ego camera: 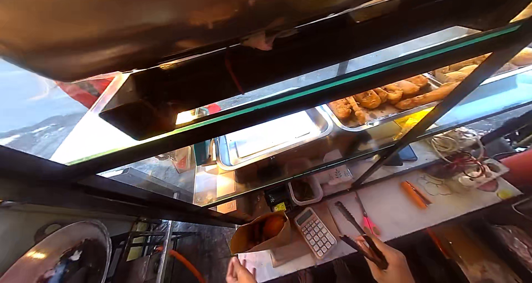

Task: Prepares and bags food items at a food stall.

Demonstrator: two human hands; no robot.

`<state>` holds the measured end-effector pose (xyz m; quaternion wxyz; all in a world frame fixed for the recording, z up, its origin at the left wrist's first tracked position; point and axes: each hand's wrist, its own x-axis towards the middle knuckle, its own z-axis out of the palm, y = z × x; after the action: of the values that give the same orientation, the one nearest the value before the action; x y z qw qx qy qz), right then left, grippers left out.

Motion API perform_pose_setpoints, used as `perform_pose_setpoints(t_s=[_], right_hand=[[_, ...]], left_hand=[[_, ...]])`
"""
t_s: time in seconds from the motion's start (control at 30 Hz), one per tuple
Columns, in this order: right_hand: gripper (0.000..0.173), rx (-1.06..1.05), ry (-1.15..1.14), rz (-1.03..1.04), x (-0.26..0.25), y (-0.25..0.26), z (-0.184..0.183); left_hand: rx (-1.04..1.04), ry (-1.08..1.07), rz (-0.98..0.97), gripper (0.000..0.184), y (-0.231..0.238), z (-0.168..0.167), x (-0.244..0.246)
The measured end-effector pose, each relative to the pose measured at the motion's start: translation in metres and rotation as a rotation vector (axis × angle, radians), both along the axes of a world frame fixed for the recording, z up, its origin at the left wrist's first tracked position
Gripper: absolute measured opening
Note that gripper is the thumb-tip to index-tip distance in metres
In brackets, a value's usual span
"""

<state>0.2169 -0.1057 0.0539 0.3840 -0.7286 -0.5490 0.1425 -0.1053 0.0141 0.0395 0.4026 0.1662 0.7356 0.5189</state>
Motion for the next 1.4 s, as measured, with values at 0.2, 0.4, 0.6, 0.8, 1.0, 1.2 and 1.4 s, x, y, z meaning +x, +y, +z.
perform_pose_setpoints(t_s=[0.2,0.4,0.6,0.8,1.0,1.2,1.4], right_hand=[[0.023,0.0,0.099,0.027,0.033,-0.004,-0.003],[0.022,0.03,0.109,0.194,0.08,0.019,-0.001],[0.021,0.019,0.175,0.18,0.15,0.018,0.003],[0.023,-0.026,0.191,0.192,0.193,0.019,-0.003],[0.024,-0.088,0.237,0.344,0.202,0.031,-0.01],[0.023,-0.067,0.216,0.42,0.196,0.037,-0.013],[0.023,-0.069,0.2,0.465,0.194,0.039,-0.009]], left_hand=[[0.612,0.855,-0.725,0.019,0.048,0.11,0.059],[-0.655,1.319,-1.655,0.027,0.15,0.093,0.159],[-0.781,1.474,-1.525,0.031,0.161,0.048,0.187],[-0.557,1.496,-1.347,0.036,0.156,0.04,0.184],[-0.486,1.371,-1.265,0.037,0.158,0.051,0.175],[-0.554,1.32,-1.342,0.033,0.168,0.066,0.162],[-0.375,1.228,-1.329,0.033,0.167,0.103,0.149]])
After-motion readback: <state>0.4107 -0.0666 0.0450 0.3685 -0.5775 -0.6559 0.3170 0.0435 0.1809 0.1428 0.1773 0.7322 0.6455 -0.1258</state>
